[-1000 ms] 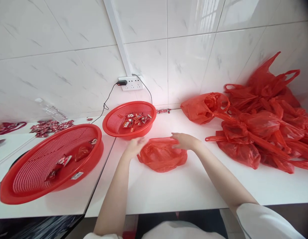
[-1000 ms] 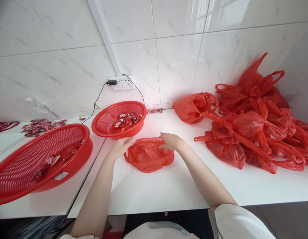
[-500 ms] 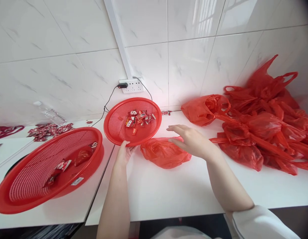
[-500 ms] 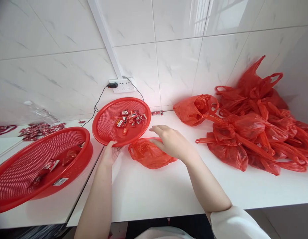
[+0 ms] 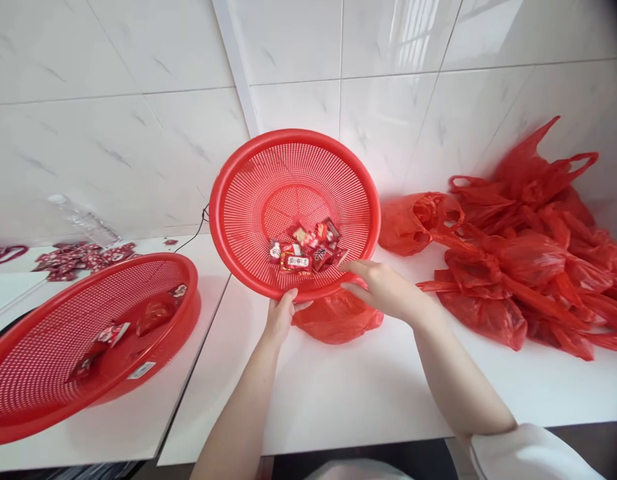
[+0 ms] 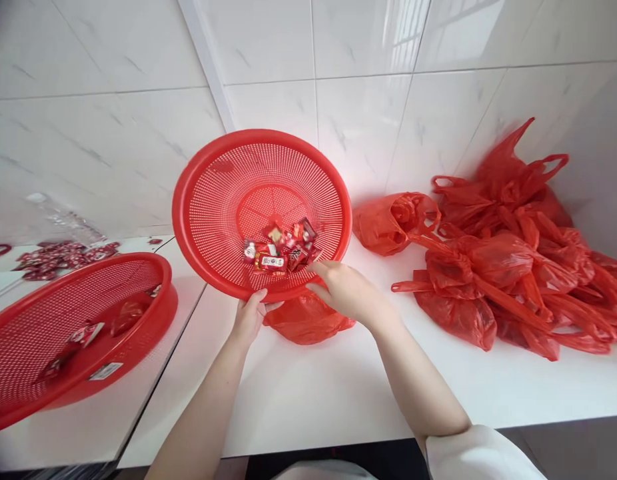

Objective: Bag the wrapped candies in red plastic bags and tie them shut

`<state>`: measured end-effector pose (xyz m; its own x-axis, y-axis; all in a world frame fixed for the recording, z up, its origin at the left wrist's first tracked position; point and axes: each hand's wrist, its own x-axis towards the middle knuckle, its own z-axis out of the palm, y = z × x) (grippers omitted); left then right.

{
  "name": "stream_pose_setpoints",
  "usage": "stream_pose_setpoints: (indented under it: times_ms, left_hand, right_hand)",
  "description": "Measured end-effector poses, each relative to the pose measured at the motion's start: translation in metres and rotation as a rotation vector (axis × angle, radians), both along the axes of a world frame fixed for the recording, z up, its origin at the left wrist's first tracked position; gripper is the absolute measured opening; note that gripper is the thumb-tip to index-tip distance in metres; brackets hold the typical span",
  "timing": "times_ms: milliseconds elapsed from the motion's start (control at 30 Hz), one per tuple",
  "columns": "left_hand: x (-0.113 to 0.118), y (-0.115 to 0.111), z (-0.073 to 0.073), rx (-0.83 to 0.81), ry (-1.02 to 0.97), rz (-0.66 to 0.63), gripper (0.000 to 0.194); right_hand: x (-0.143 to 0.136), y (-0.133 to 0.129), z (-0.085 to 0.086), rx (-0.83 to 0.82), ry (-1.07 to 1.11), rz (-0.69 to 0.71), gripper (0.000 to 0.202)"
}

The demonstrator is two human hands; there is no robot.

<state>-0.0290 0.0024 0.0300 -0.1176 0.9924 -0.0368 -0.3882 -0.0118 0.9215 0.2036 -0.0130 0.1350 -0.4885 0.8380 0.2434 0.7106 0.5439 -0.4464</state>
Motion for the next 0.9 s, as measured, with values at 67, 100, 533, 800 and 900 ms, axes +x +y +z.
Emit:
stream_pose_setpoints:
  times_ms: [67, 100, 533, 800, 900]
  left_hand:
    - [0.007, -0.004, -0.001, -0.009, 0.004, -0.041, 0.052]
    - [0.010, -0.006, -0.001, -0.015, 0.006, -0.061, 0.052]
    - [0.023, -0.011, -0.009, -0.087, 0.091, -0.101, 0.048]
    - [0.018, -0.005, -0.014, -0.043, 0.120, -0.082, 0.053]
    - [0.013, -0.001, -0.016, -0.026, 0.094, -0.060, 0.052]
  right_hand:
    - [-0.004, 0.006, -0.008, 0.050, 0.001, 0.009, 0.035]
    - [-0.007, 0.010, -0.013, 0.075, -0.013, -0.005, 0.039]
    - [-0.024, 0.044, -0.061, -0.068, -0.235, -0.056, 0.072]
    - [-0.015, 0.052, -0.059, -0.054, 0.075, 0.143, 0.045]
    - [-0.011, 0.054, -0.053, -0.047, 0.174, 0.164, 0.050]
